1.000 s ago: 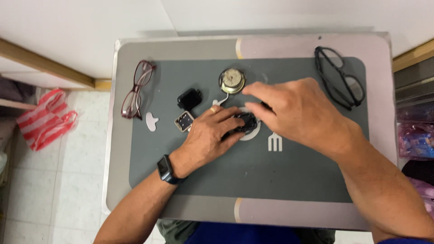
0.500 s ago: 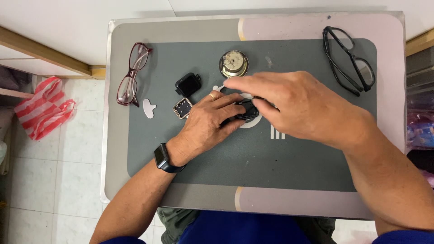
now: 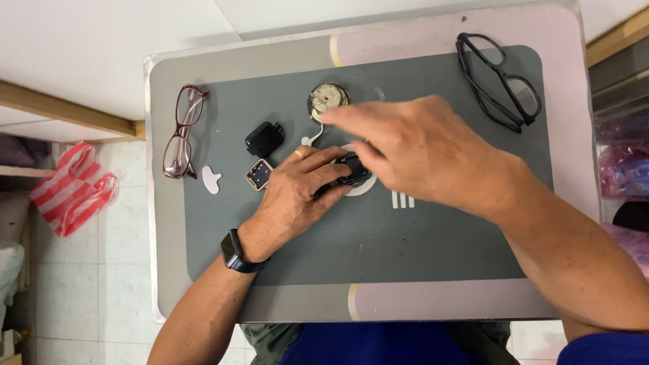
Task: The person uses a screwdriver to remove screws from the back of a smartwatch. They then lift off the back cover and remove the internal circuit board, placing the components on the work mat.
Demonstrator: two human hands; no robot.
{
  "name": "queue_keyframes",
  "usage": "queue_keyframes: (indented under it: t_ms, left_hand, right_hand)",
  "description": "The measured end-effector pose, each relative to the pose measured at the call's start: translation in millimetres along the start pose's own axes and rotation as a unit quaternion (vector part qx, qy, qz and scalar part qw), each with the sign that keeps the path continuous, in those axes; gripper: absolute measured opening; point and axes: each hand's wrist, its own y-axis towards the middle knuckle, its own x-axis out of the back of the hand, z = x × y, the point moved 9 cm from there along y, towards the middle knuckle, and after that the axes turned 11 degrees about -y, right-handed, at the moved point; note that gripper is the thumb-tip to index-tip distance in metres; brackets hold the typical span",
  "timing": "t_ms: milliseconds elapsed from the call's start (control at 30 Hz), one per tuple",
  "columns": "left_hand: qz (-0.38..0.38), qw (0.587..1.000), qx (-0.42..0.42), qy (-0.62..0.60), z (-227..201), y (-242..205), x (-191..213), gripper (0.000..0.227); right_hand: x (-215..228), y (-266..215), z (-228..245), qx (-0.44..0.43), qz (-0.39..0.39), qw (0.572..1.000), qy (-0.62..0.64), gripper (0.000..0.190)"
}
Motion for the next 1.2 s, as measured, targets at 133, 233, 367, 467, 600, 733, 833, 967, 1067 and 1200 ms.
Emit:
queue_keyframes:
  t_ms: [133,233,367,467,600,733,833,967,1067,1200]
  left_hand:
    - [0.003,1.0,0.001,-0.004,-1,2,-1,0.021]
    - [0.014,1.0,0.01,-0.009,0,2,-2,0.02]
    - [0.021,1.0,0.009,-0.002,-1,3,-2,0.02]
    - [0.024,1.0,0.005,-0.015,-2,4,0,0.019]
    - [0.021,0.999,0.0,-0.034,-2,3,0,0.018]
    - [0.022,0.999,0.013,-0.034,0,3,0,0.018]
    - [0.026,0.999,-0.004,-0.036,-4,4,0,0.017]
    - [0.021,0.999,0.0,-0.032,-2,3,0,0.017]
    - [0.019,1.0,0.006,-0.023,-2,2,1,0.016]
    - [0.023,0.999,-0.005,-0.032,-4,3,1,0.016]
  right_hand:
    - [-10,-1,7,0.003,0.085,0.987,0.137,0.053]
    - [-4,-2,3,0.009,-0.02,0.998,-0.052,0.015]
    - [-3,2,-6,-0.035,0.045,0.994,0.095,0.047]
    - [-11,1,-7,-0.023,0.057,0.995,0.078,0.038]
    - [-1,0,-12,-0.031,-0.044,0.998,0.017,0.035]
    - [-8,3,1,0.002,0.083,0.979,0.184,0.062]
    - [-8,-2,-4,-0.005,-0.009,1.0,0.01,0.019]
    - [-3,1,-13,-0.036,0.008,0.999,0.01,0.038]
    - [-7,0,-6,-0.014,0.024,0.997,0.068,0.041]
    - [-5,-3,-7,-0.02,-0.071,0.994,-0.077,0.015]
